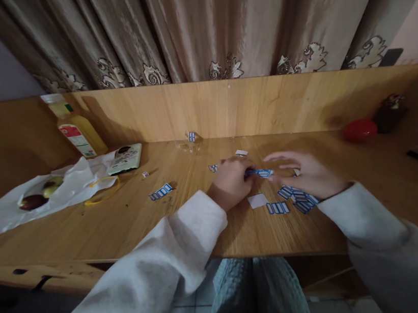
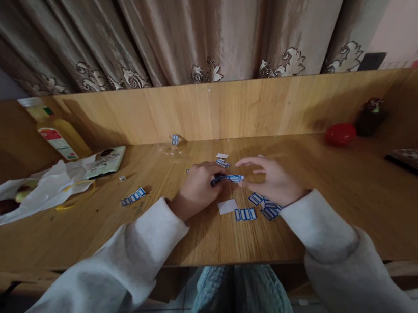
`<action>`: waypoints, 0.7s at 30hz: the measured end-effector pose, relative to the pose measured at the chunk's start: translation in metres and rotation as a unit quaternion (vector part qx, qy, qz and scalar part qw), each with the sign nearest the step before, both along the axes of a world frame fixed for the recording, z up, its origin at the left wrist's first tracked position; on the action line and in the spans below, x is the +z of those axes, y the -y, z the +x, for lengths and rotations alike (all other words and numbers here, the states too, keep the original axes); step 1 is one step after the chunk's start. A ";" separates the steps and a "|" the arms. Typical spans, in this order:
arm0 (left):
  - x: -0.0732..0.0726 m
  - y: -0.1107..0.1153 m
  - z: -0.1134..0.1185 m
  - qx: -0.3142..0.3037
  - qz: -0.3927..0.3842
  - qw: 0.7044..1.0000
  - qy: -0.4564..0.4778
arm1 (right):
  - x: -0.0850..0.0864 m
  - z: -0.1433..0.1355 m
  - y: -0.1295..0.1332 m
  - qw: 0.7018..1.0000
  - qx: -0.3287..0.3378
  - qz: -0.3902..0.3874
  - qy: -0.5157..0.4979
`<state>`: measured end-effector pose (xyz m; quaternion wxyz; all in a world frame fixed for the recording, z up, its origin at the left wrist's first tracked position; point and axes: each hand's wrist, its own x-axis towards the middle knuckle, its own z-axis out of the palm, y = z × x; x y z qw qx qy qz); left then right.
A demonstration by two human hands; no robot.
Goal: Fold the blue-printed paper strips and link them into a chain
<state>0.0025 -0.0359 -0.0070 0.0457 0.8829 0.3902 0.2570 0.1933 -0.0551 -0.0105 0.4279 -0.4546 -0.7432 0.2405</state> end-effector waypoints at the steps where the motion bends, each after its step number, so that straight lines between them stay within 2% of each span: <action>1: 0.000 0.001 0.000 0.002 0.002 1.000 -0.009 | 0.003 0.004 0.001 1.000 -0.002 0.002 -0.009; 4: 0.000 0.002 0.000 -0.001 -0.004 1.000 -0.029 | 0.008 0.014 0.005 1.000 -0.009 -0.001 -0.027; 8: 0.000 0.004 0.000 0.021 -0.011 0.999 -0.040 | 0.005 0.021 0.008 0.999 -0.029 -0.015 -0.017; 15: 0.003 0.002 -0.003 0.060 -0.021 0.997 -0.054 | 0.009 0.051 0.008 0.997 0.015 -0.008 0.076; 17: 0.003 0.002 -0.004 0.062 -0.020 0.996 -0.056 | 0.010 0.062 0.006 0.992 0.047 -0.010 0.119; 21: 0.003 0.002 -0.003 0.043 -0.022 0.998 -0.045 | 0.008 0.071 0.003 0.965 0.152 -0.020 0.212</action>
